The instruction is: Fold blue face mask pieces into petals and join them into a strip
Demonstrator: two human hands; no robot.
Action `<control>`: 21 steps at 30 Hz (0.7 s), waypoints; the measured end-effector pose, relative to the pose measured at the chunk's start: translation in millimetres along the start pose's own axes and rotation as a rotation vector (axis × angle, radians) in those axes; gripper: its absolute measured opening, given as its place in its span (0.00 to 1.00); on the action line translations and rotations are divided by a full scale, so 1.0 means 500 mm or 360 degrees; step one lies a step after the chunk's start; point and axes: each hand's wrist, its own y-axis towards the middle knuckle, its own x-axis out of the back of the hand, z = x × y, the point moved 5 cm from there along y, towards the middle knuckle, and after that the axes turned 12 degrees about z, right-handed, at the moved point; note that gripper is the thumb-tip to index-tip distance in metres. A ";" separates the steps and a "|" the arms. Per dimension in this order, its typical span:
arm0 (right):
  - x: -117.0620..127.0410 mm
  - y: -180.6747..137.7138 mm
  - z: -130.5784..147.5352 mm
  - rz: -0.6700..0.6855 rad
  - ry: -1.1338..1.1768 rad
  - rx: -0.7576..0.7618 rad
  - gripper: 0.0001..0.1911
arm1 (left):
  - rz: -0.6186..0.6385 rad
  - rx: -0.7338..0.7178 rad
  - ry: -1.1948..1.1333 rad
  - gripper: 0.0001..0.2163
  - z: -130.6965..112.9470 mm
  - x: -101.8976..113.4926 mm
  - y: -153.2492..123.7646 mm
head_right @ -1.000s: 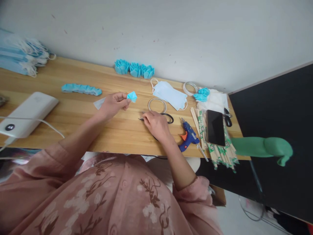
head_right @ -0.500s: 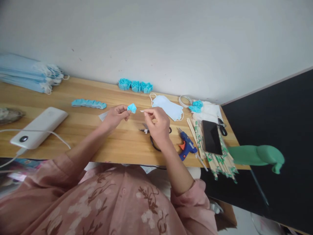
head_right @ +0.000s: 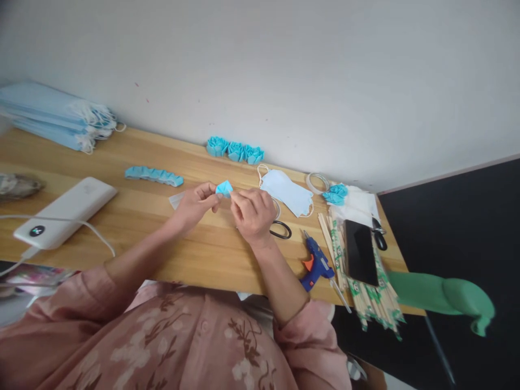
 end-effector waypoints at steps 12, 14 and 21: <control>-0.005 -0.003 -0.004 -0.0033 -0.0140 0.0032 0.08 | 0.0020 0.0037 0.0002 0.06 0.003 -0.003 -0.001; -0.007 -0.004 -0.006 -0.0006 -0.0136 0.0008 0.08 | 0.0024 0.0035 0.0000 0.05 0.004 -0.004 -0.001; -0.014 -0.003 -0.010 0.0133 -0.0083 -0.0072 0.09 | 0.0028 0.0027 0.0017 0.07 0.004 -0.003 0.002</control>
